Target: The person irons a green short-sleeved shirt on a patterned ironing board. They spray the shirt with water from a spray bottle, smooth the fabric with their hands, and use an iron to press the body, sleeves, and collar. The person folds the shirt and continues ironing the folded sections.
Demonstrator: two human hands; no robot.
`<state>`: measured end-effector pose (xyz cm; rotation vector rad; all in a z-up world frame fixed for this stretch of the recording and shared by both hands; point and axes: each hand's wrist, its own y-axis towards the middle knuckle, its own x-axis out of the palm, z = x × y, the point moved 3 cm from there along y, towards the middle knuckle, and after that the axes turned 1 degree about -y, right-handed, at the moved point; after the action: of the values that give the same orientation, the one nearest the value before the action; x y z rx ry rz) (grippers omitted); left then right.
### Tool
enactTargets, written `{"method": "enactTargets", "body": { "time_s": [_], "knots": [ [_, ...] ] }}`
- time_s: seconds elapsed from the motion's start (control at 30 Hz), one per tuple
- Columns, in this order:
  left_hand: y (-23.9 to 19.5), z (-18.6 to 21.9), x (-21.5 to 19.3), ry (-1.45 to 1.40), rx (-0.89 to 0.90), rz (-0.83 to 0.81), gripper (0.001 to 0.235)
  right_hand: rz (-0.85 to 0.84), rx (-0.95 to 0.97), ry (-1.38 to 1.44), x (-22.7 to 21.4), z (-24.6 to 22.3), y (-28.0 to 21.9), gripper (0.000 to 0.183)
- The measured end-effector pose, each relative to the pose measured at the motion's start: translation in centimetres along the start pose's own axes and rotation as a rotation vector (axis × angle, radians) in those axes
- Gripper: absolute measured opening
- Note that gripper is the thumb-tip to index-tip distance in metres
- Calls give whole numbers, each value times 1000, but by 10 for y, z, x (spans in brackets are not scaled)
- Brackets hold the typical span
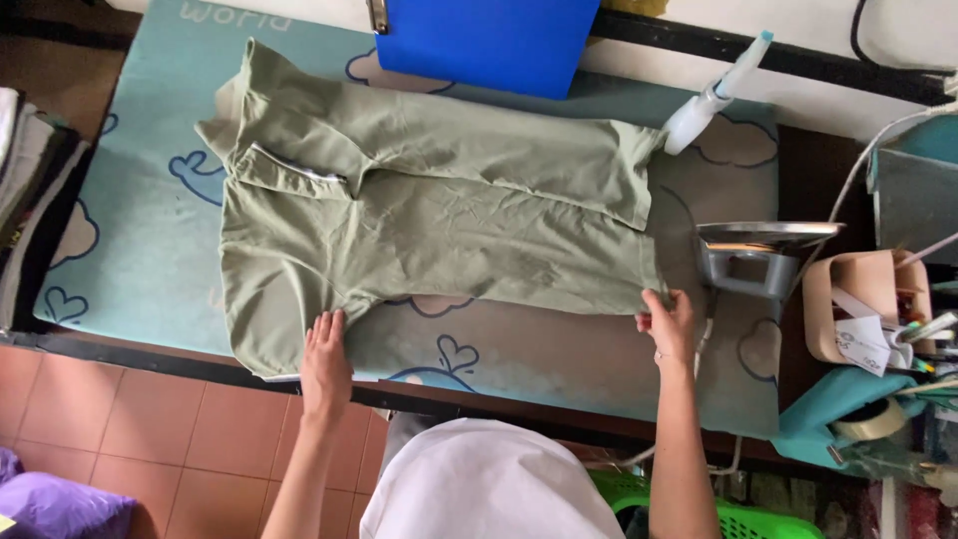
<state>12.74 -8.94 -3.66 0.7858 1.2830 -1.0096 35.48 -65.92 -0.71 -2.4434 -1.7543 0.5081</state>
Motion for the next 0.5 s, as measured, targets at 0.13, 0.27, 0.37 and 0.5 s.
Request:
{"method": "enactTargets", "body": {
  "time_s": [0.13,0.27,0.37,0.5],
  "knots": [
    [-4,-4,1,-34,-9,10,120,-59,77,-125,-8,7,-6,61],
    [4,45,-44,12,-4,125,97,-51,-32,-353,-17,16,2,44],
    [26,59,-43,234,87,459,61,62,-344,-467,-7,-44,-32,44],
    [52,63,-29,268,105,527,55,133,-94,-338,-1,-38,-19,48]
  ]
}}
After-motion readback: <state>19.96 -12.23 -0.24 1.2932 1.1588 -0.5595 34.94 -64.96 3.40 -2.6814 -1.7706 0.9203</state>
